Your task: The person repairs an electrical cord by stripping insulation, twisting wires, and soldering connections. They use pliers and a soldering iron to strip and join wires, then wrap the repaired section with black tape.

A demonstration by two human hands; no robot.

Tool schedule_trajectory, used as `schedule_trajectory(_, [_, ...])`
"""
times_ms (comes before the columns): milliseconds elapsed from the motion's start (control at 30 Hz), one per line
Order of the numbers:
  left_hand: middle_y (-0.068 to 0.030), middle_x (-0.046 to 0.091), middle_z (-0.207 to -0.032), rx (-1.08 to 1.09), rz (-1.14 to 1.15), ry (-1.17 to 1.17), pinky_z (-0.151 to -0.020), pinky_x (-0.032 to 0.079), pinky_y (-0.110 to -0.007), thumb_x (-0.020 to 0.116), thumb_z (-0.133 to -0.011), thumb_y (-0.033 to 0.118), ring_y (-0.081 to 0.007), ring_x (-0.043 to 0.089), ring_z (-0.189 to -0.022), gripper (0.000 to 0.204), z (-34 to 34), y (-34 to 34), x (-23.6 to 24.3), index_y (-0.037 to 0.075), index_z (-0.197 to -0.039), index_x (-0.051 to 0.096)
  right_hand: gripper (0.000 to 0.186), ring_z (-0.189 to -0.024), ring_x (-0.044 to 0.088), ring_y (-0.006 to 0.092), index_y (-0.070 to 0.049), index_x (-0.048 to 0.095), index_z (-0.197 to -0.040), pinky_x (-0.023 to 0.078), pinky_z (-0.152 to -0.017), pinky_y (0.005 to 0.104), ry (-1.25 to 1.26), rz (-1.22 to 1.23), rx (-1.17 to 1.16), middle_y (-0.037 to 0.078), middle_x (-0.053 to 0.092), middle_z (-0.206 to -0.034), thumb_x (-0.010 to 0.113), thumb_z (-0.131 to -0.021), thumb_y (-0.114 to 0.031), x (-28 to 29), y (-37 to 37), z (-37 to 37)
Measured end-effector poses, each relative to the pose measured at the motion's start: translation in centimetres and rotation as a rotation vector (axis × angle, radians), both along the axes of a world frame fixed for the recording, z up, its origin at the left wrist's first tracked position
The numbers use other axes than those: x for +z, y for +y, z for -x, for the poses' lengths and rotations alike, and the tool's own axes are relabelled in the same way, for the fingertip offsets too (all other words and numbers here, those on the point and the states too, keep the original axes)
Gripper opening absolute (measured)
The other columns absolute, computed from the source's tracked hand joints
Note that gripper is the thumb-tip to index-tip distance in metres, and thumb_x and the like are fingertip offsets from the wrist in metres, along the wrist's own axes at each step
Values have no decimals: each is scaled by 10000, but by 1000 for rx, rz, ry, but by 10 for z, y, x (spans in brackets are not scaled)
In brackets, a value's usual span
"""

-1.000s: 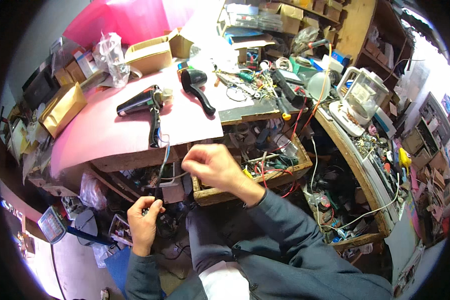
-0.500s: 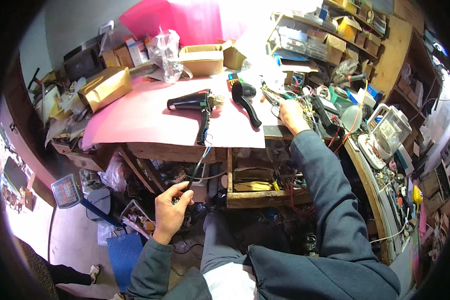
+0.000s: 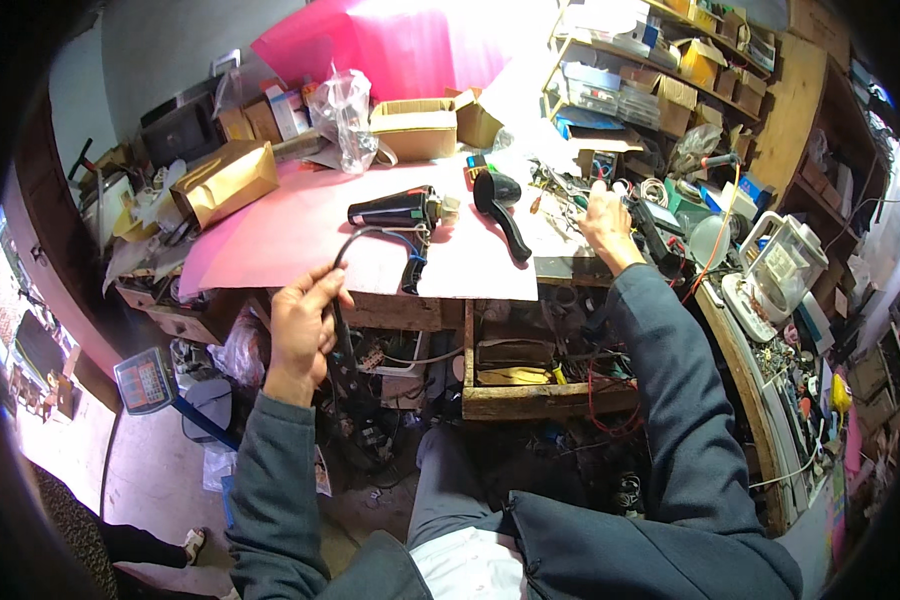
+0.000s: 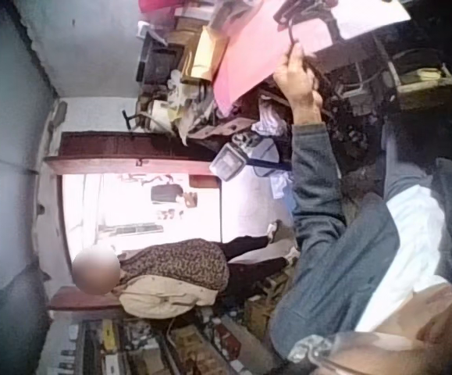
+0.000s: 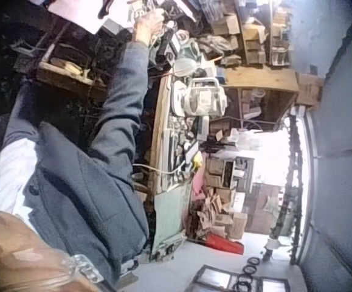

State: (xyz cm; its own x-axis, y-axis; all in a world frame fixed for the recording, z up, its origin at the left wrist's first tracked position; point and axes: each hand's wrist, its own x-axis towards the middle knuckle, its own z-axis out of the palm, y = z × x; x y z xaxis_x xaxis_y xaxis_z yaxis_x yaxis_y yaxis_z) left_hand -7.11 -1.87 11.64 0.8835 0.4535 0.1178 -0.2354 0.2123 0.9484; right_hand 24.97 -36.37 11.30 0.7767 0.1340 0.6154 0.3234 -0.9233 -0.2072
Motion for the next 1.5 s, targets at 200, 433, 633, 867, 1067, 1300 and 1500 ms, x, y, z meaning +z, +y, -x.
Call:
schedule_trajectory(200, [-13, 635, -749, -51, 88, -29, -312, 222, -178, 618, -975, 167, -3, 327, -355, 230, -38, 12, 5, 35, -1160, 649, 335, -776, 690, 382, 21, 670, -784, 525, -706, 448, 141, -94, 53, 251, 675, -794, 670, -767, -313, -4, -20, 25])
schedule_trajectory(433, [-21, 651, -776, -72, 89, -36, -314, 253, -174, 579, -997, 164, -4, 337, -360, 248, -35, 24, -5, 38, -1201, 640, 413, -827, 700, 381, -25, 718, -874, 540, -745, 454, 376, -39, 164, 224, 707, -869, 657, -786, -424, -9, -2, 92])
schedule_trajectory(633, [-38, 653, -754, -55, 94, -28, -320, 243, -179, 632, -967, 157, -14, 350, -363, 215, -30, 23, -11, 35, -1141, 664, 376, -743, 679, 350, -70, 628, -753, 538, -669, 457, 201, 130, 299, 165, 654, -727, 688, -799, -438, -17, 24, 135])
schedule_trajectory(867, [-26, 663, -752, -45, 65, -11, -315, 237, -172, 623, -975, 164, -8, 337, -354, 244, -22, 17, -9, 32, -1178, 650, 285, -786, 699, 308, -23, 665, -834, 554, -669, 418, -45, 347, 424, 156, 674, -811, 736, -745, -285, -24, 65, 157])
schedule_trajectory(1067, [-22, 661, -751, -49, 68, -21, -315, 239, -171, 620, -977, 158, -5, 334, -355, 238, -21, 17, -7, 28, -1173, 653, 260, -741, 673, 305, -27, 636, -816, 538, -632, 421, -149, 321, 427, 143, 642, -772, 696, -795, -280, -35, 83, 149])
schedule_trajectory(1300, [-22, 661, -751, -42, 66, -12, -313, 238, -171, 612, -982, 155, -5, 334, -355, 239, -21, 19, -7, 27, -1180, 651, 246, -718, 671, 285, -41, 635, -787, 530, -625, 406, -210, 371, 394, 127, 633, -737, 706, -783, -276, -48, 91, 138])
schedule_trajectory(1500, [-24, 664, -754, -63, 68, -27, -311, 243, -171, 611, -983, 153, -4, 339, -356, 240, -21, 22, -11, 29, -1184, 651, 227, -698, 674, 279, -44, 644, -765, 530, -634, 399, -224, 379, 410, 127, 639, -733, 711, -773, -261, -56, 94, 133])
